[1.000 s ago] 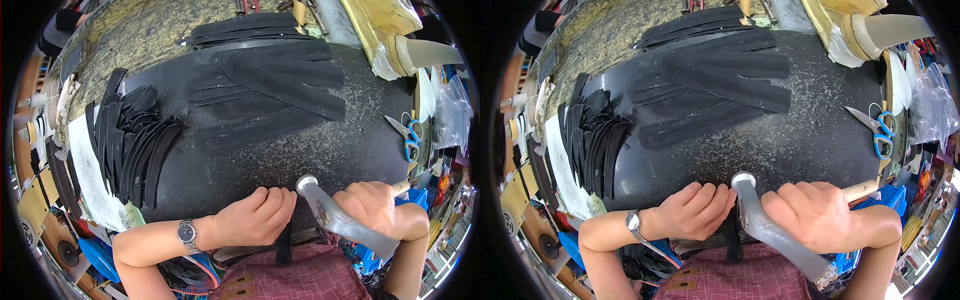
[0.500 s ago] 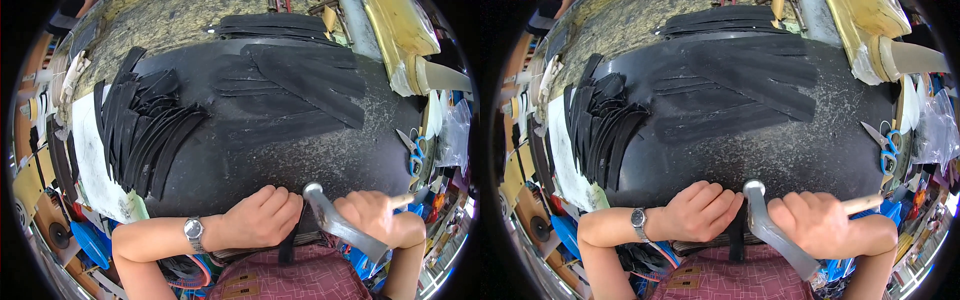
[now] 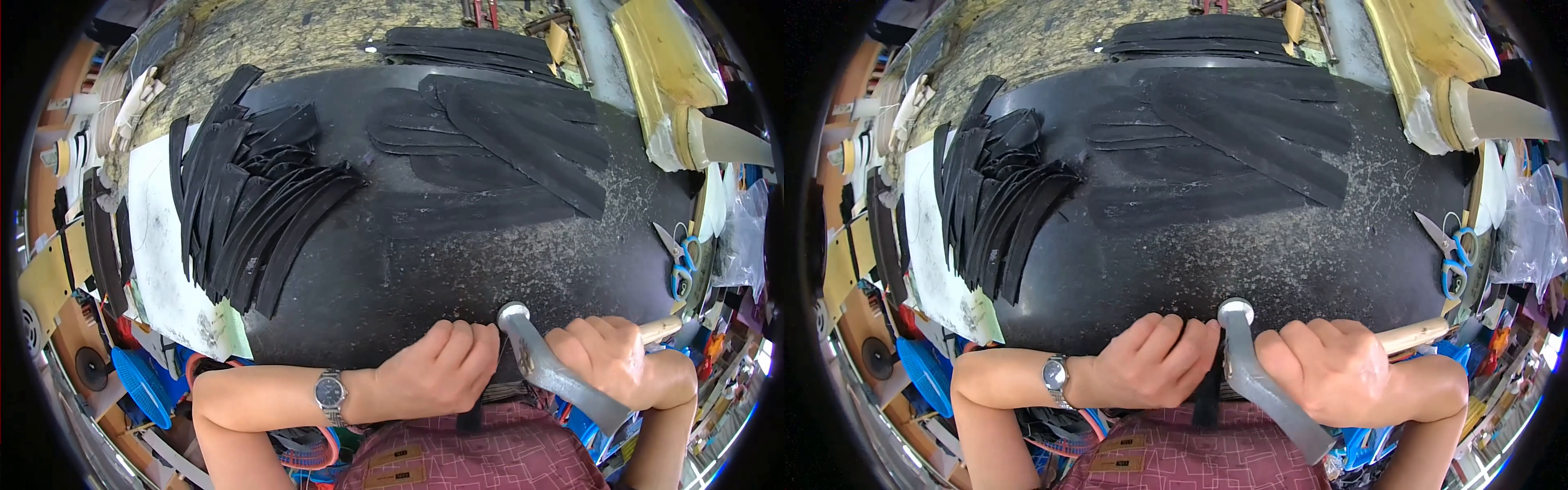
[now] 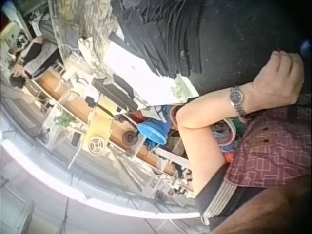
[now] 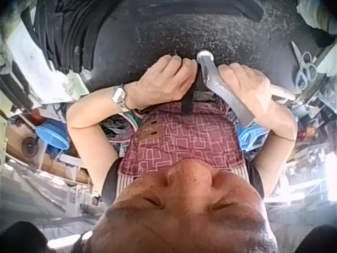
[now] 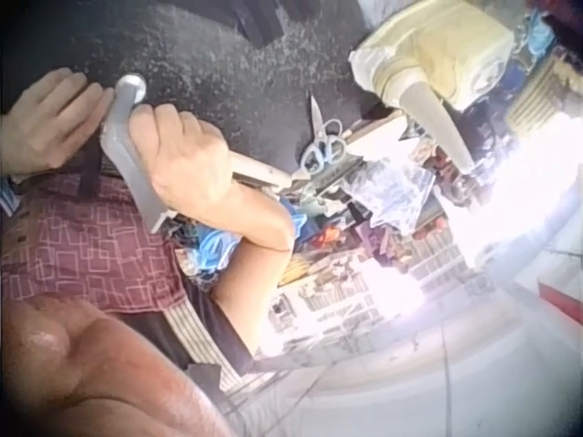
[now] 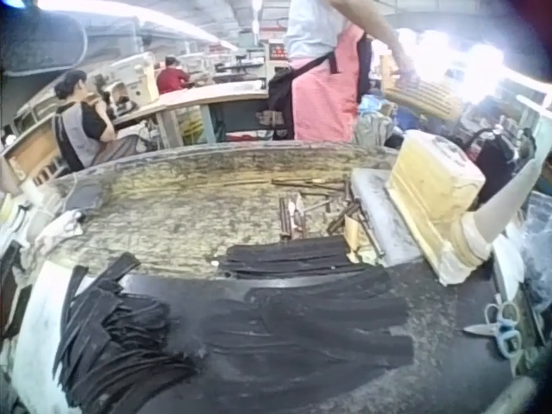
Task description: Hammering and flattening leather strips on a workbench in a shoe manufacturing facility.
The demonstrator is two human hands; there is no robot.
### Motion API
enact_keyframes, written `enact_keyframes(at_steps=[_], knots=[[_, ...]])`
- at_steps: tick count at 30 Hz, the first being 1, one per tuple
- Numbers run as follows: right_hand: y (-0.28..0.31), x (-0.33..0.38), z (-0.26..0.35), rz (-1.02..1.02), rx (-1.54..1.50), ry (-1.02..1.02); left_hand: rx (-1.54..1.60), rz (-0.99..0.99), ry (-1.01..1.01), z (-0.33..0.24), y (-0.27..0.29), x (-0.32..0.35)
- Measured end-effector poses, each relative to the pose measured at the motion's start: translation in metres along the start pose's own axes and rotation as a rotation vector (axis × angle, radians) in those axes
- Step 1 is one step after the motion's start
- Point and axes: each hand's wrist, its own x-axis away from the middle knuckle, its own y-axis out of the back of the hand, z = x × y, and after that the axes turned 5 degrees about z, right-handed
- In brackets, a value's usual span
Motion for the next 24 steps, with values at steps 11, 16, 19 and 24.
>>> enact_keyframes(at_steps=[11,16,19,24], knots=[[-0.008,-0.004,0.000,0.019,0.031,0.001,0.086,-0.172,0.348,-0.026,-0.012,0.015],[-0.001,-0.014,-0.001,-0.081,0.001,0.045,-0.111,-0.144,0.338,-0.037,-0.015,0.011],[0.000,-0.016,0.002,0.051,0.114,0.120,-0.178,-0.080,0.298,-0.040,-0.010,0.006],[0.000,-0.008,0.001,-0.031,0.076,0.131,0.095,-0.110,0.372,-0.035,-0.009,0.010]])
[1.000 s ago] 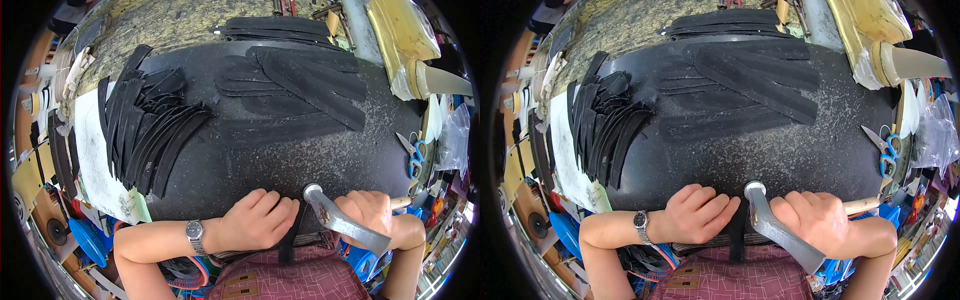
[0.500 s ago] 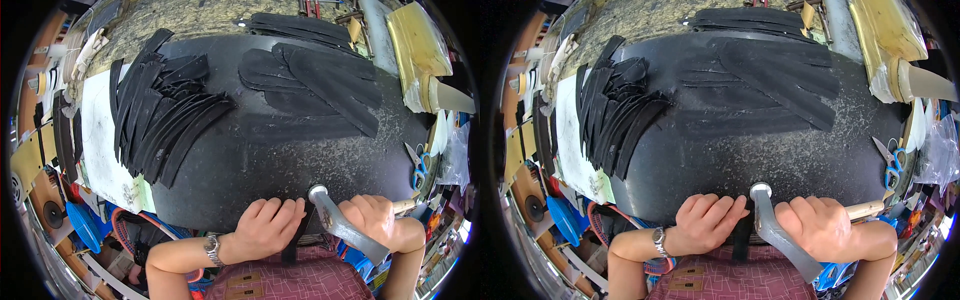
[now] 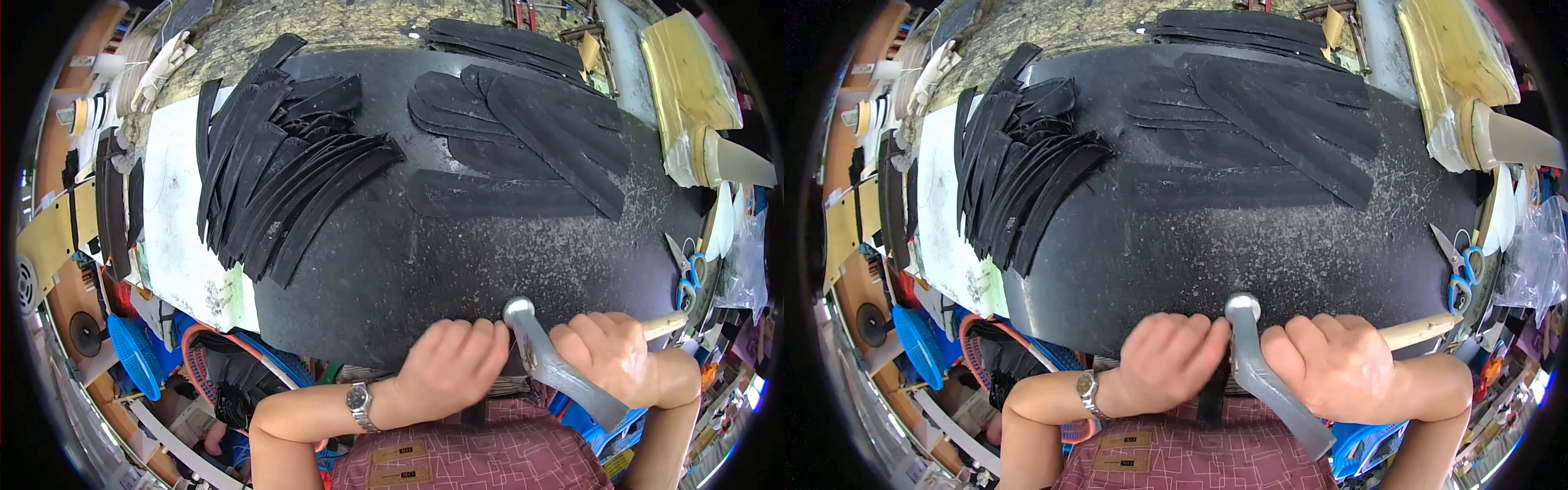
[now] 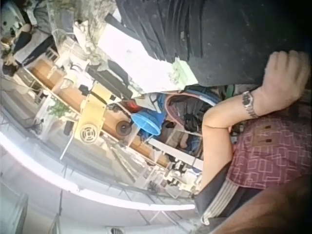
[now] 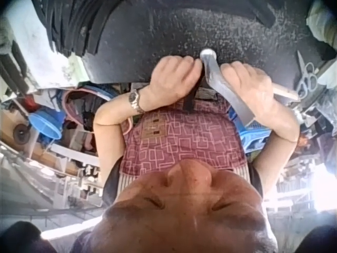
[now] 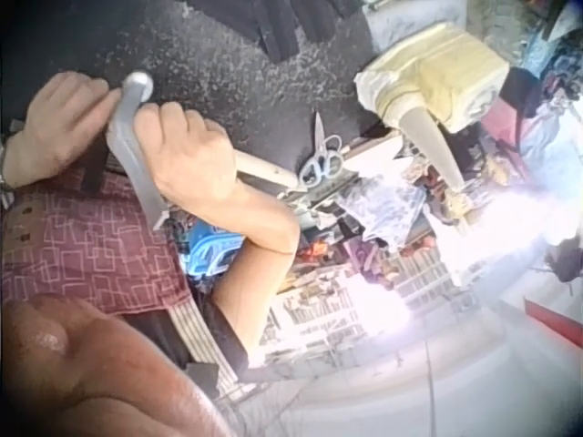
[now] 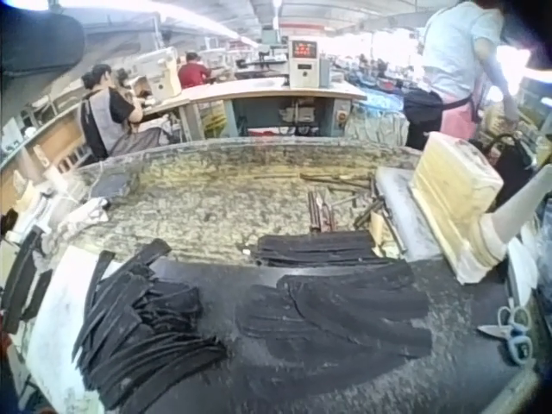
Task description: Hammering and flattening leather strips on a workbench in a shoe manufacturing facility.
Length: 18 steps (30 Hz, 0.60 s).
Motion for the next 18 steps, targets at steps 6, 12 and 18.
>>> enact_keyframes(at_steps=[6,12,18], knots=[[-0.011,0.046,0.003,-0.024,-0.302,-0.257,0.210,0.062,0.047,0.016,-0.003,-0.043],[-0.010,0.095,0.017,0.015,-0.307,-0.538,0.161,0.326,-0.628,0.002,-0.028,-0.092],[-0.040,0.107,0.019,-0.117,-0.145,-0.415,0.323,0.311,-0.505,0.008,-0.028,-0.083]])
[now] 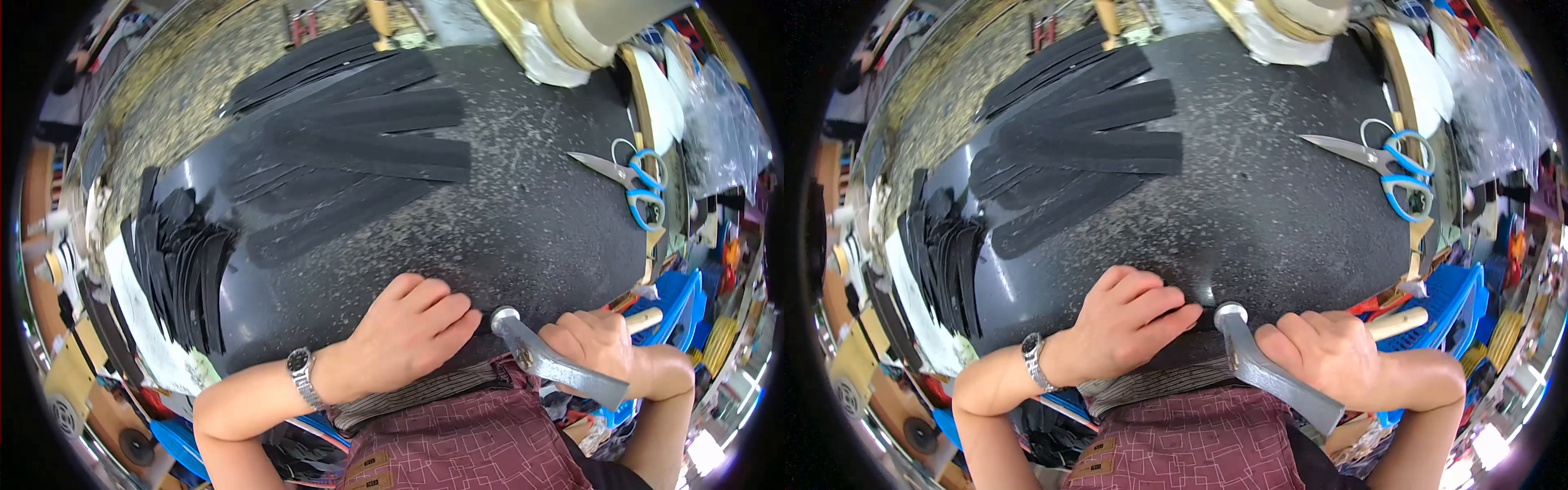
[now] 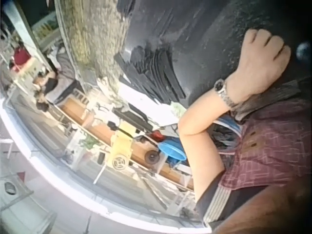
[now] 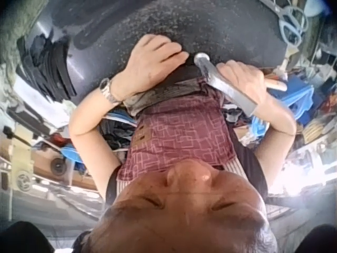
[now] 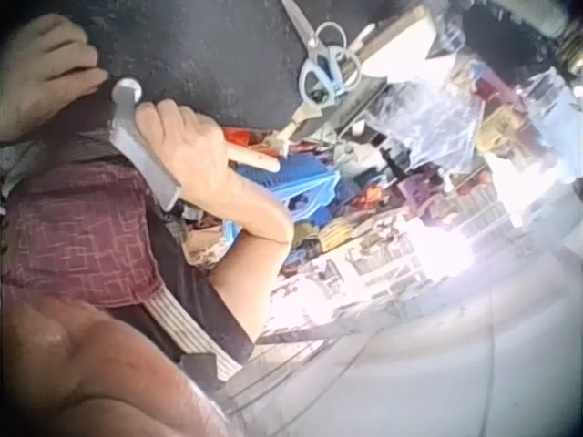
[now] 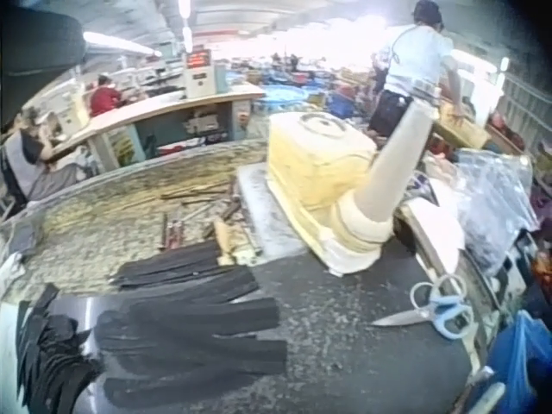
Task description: Hammering and flattening leather strips on a workbench in a shoe manufacturing facility.
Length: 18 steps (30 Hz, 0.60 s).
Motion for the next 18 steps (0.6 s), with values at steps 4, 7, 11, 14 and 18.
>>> enact_keyframes(at_steps=[4,7,11,14,18], knots=[[0.007,-0.009,-0.009,-0.014,-0.098,0.024,-0.072,-0.011,-0.092,-0.004,-0.001,0.005],[0.008,-0.016,-0.005,-0.049,0.099,0.096,-0.240,0.052,-0.178,-0.009,-0.002,0.006],[0.012,-0.025,0.000,-0.100,0.085,0.125,-0.410,0.113,-0.229,-0.015,0.003,0.002],[0.007,-0.027,0.000,-0.031,0.153,0.108,-0.051,0.012,-0.008,-0.011,0.000,0.009],[0.006,-0.031,-0.003,-0.093,0.083,0.149,-0.369,0.079,-0.074,-0.024,0.003,0.018]])
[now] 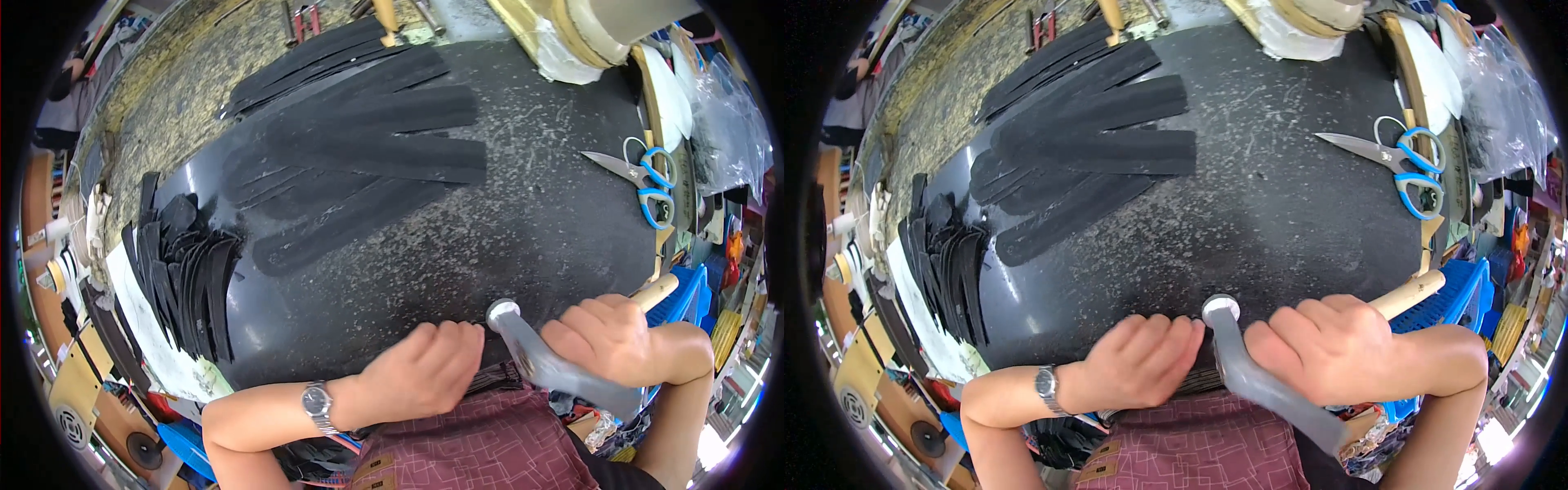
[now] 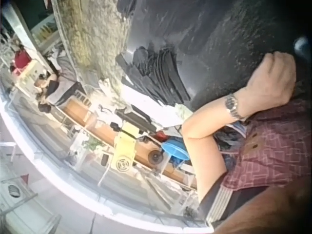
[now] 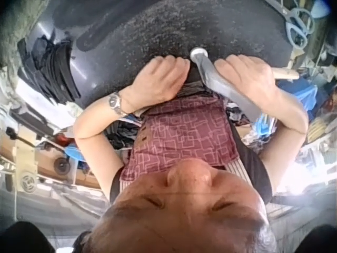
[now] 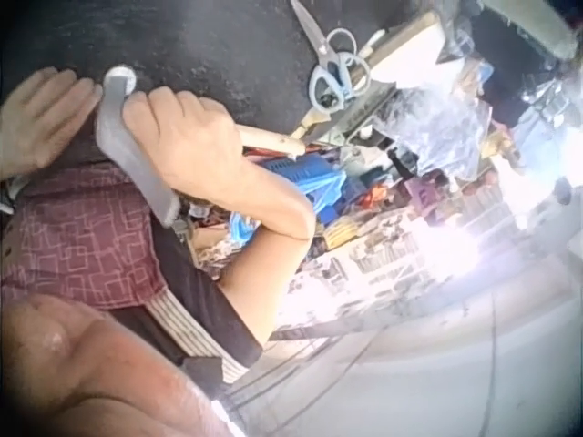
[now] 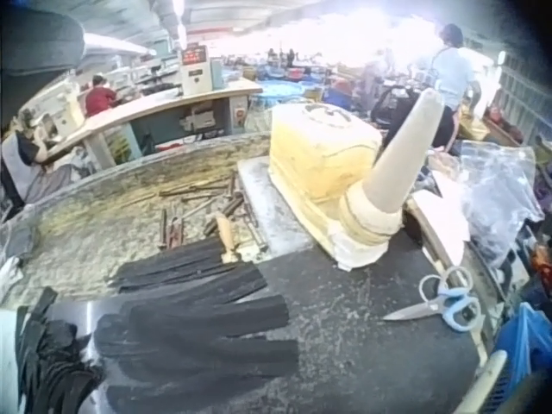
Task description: Hammering and flattening leather strips on a workbench in a shoe manufacturing facility.
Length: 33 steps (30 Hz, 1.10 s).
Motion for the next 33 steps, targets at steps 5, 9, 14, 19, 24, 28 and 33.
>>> enact_keyframes(at_steps=[5,9,14,19,24,28,33], knots=[[0.009,-0.010,0.003,0.066,0.104,0.063,-0.241,-0.042,-0.054,-0.010,-0.008,0.005],[0.002,-0.009,0.003,0.160,0.076,0.062,0.197,-0.098,0.121,0.001,-0.006,0.011],[0.006,-0.017,0.004,0.141,0.023,0.112,-0.056,-0.006,0.092,-0.008,0.002,0.017],[0.008,-0.029,0.002,0.122,0.059,0.161,0.007,-0.077,0.177,-0.012,0.000,0.028],[0.005,-0.036,0.004,0.178,0.114,0.224,0.043,-0.070,0.225,-0.010,0.005,0.039],[0.005,-0.043,0.013,0.160,0.132,0.266,0.025,-0.081,0.196,-0.013,0.003,0.045],[0.008,-0.058,0.017,0.137,0.064,0.278,-0.048,-0.061,0.242,-0.018,0.011,0.059]])
